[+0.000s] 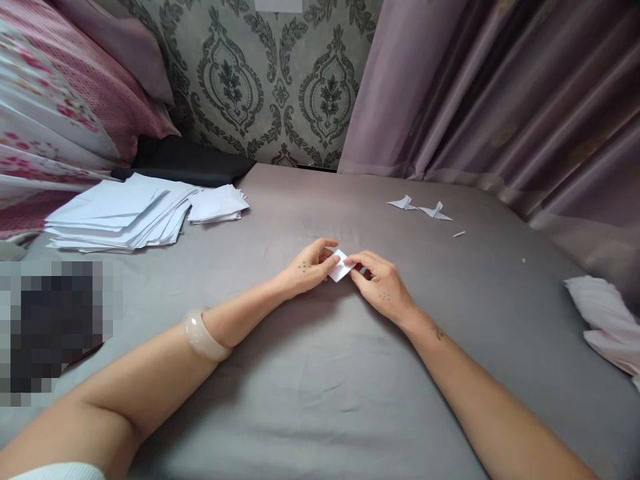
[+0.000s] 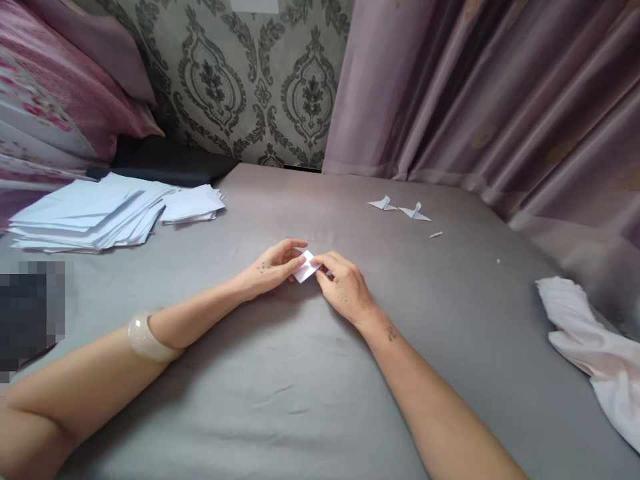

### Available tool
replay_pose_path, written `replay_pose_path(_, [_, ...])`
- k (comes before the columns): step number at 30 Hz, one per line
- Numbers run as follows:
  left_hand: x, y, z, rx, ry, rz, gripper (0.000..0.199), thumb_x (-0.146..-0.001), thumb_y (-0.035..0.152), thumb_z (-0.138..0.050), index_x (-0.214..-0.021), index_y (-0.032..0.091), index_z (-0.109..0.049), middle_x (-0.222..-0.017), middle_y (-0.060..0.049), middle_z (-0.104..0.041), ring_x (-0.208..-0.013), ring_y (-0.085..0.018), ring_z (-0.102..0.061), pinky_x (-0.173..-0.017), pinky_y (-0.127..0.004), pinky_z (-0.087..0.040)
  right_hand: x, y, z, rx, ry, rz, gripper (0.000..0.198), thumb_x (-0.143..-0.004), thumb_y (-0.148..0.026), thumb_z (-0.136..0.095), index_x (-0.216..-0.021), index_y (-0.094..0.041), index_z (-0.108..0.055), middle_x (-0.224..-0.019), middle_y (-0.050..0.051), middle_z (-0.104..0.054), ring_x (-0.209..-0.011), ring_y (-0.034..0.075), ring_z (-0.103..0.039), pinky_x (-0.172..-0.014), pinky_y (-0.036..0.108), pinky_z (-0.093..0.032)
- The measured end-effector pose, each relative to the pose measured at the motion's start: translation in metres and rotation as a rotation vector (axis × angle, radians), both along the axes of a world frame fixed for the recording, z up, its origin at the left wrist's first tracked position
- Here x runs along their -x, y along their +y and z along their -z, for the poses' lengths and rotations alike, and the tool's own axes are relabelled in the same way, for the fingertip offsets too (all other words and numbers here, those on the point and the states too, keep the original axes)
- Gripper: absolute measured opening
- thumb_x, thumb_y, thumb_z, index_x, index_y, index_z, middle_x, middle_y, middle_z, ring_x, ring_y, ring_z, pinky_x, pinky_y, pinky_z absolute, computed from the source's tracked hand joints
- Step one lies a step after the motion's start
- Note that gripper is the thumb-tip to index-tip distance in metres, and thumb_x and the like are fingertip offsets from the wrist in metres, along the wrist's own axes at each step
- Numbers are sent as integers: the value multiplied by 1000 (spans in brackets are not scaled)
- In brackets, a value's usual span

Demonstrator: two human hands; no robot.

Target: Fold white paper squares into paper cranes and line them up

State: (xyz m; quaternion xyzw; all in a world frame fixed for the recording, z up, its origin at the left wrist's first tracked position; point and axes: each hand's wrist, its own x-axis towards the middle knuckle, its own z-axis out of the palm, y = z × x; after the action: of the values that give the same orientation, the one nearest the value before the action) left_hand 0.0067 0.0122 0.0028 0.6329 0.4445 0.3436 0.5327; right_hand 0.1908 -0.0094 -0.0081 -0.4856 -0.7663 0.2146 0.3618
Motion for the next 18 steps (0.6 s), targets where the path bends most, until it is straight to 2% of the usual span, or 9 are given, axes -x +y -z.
replay_pose_path(3, [3,-2,1,-203,148,-8,50,-78,46,-65,-118,19,-53,-117,-11,-52,-94,-19,-54,-80,-31,-46,-4,0,3,-8,-130,40,19,-85,-21,-52,-97,-25,-67,-96,5,-63,-80,17,-59,-71,31,-46])
replay_pose_path(6, [8,-2,4,-404,321,134,56,-66,50,-76,-111,21,-58,-122,-12,-46,-110,-26,-47,-90,-39,-44,-7,-1,5,23,-224,92,17,-85,-26,-55,-96,-25,-68,-101,6,-60,-75,16,-58,-68,31,-45])
replay_pose_path(9, [10,0,9,-535,470,198,40,-75,46,-69,-103,20,-59,-111,-11,-51,-102,-26,-48,-85,-38,-45,-7,-4,5,40,-263,128,17,-86,-28,-55,-95,-24,-68,-100,5,-58,-73,15,-57,-67,31,-45])
replay_pose_path(12, [11,2,10,-631,580,206,19,-85,27,-55,-101,19,-58,-103,-10,-56,-93,-23,-52,-80,-35,-44,-7,-6,4,40,-283,131,16,-88,-29,-53,-95,-24,-67,-100,5,-59,-75,16,-58,-67,31,-44])
replay_pose_path(15, [12,4,8,-709,690,235,19,-86,16,-45,-98,17,-59,-101,-11,-60,-93,-23,-53,-78,-34,-43,-6,-7,2,30,-280,125,19,-88,-27,-52,-103,-26,-64,-103,5,-59,-77,16,-58,-66,30,-44])
replay_pose_path(18, [12,3,5,-788,782,291,25,-91,19,-37,-96,16,-61,-101,-14,-62,-90,-24,-54,-75,-34,-43,-5,-8,1,10,-304,113,22,-88,-23,-52,-108,-26,-61,-105,5,-59,-79,17,-58,-64,29,-43])
